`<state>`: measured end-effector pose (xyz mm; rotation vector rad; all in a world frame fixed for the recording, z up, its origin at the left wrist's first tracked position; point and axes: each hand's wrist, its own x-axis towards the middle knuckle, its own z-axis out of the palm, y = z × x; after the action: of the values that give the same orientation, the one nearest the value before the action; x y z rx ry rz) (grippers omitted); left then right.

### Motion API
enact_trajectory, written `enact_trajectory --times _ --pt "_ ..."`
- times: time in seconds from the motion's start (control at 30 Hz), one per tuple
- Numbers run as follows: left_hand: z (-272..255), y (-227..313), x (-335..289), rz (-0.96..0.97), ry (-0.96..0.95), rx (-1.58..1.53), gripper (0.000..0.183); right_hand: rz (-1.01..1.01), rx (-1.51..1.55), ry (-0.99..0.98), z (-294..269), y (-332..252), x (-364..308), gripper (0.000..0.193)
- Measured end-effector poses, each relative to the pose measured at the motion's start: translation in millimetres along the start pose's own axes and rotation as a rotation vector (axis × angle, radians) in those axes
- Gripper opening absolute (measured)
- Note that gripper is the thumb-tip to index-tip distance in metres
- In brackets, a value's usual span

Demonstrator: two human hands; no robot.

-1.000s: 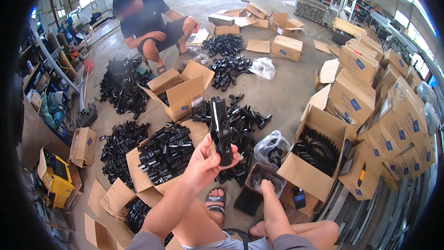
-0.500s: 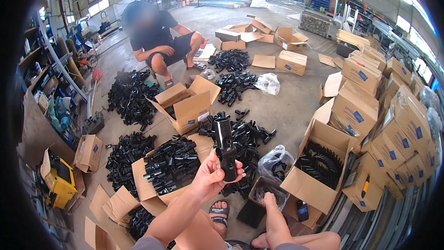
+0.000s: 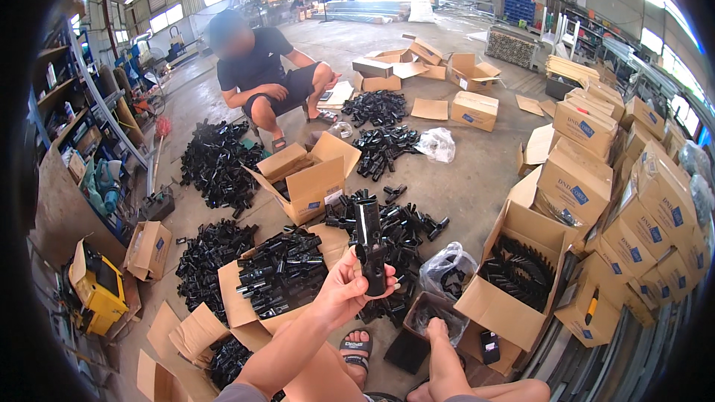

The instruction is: The person assembles black metal components by hand while sitting on a fabrication floor, taking parts from several cardboard boxes and placing finished assemblies into a separate box.

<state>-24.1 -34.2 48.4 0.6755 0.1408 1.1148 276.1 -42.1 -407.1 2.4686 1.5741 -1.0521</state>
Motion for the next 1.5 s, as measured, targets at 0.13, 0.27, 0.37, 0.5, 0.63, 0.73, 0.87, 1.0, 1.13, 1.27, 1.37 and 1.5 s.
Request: enact_trajectory --times 0.13,0.27,0.37,0.5,0.63,0.73,0.87,1.0,1.13,1.27,1.37,1.5 --pt "0 -1 0 0.000 -0.001 -0.009 0.041 -0.048 0.012 -0.027 -6 6 -4 0.034" --pt "-7 0 -3 0.000 0.012 0.026 0.042 -0.037 -0.017 -0.078 -11 -15 -20 0.035" --pt "-7 0 -3 -0.001 -0.003 0.033 0.042 -0.035 -0.020 -0.083 -14 -12 -20 0.035" --pt "-6 1 -4 -0.006 -0.003 0.050 0.042 -0.026 -0.050 -0.089 -9 -9 -15 0.033" --pt "-5 1 -1 -0.010 -0.014 0.035 0.042 -0.074 -0.102 -0.101 -12 -1 -8 0.033" --pt "-6 2 -1 -0.010 -0.015 0.039 0.041 -0.050 -0.094 -0.055 -19 -10 -16 0.033" --pt "-9 5 -3 -0.001 0.009 0.045 0.041 -0.030 0.033 0.024 -24 -19 -32 0.034" --pt "-14 7 -6 -0.009 0.006 0.054 0.043 -0.080 0.328 0.261 -31 -18 -52 0.031" --pt "-5 9 -4 -0.024 -0.029 0.034 0.046 -0.017 1.397 0.248 -34 -2 -58 0.016" --pt "-3 9 -8 -0.009 0.010 0.055 0.042 -0.263 1.756 0.211 -80 -72 -140 0.018" --pt "-5 1 -4 0.062 0.108 0.173 0.043 -0.503 1.559 0.233 -163 -146 -217 0.014" --pt "-5 -11 -3 0.187 0.221 0.325 0.047 -0.981 1.123 0.558 -237 -220 -277 0.012"
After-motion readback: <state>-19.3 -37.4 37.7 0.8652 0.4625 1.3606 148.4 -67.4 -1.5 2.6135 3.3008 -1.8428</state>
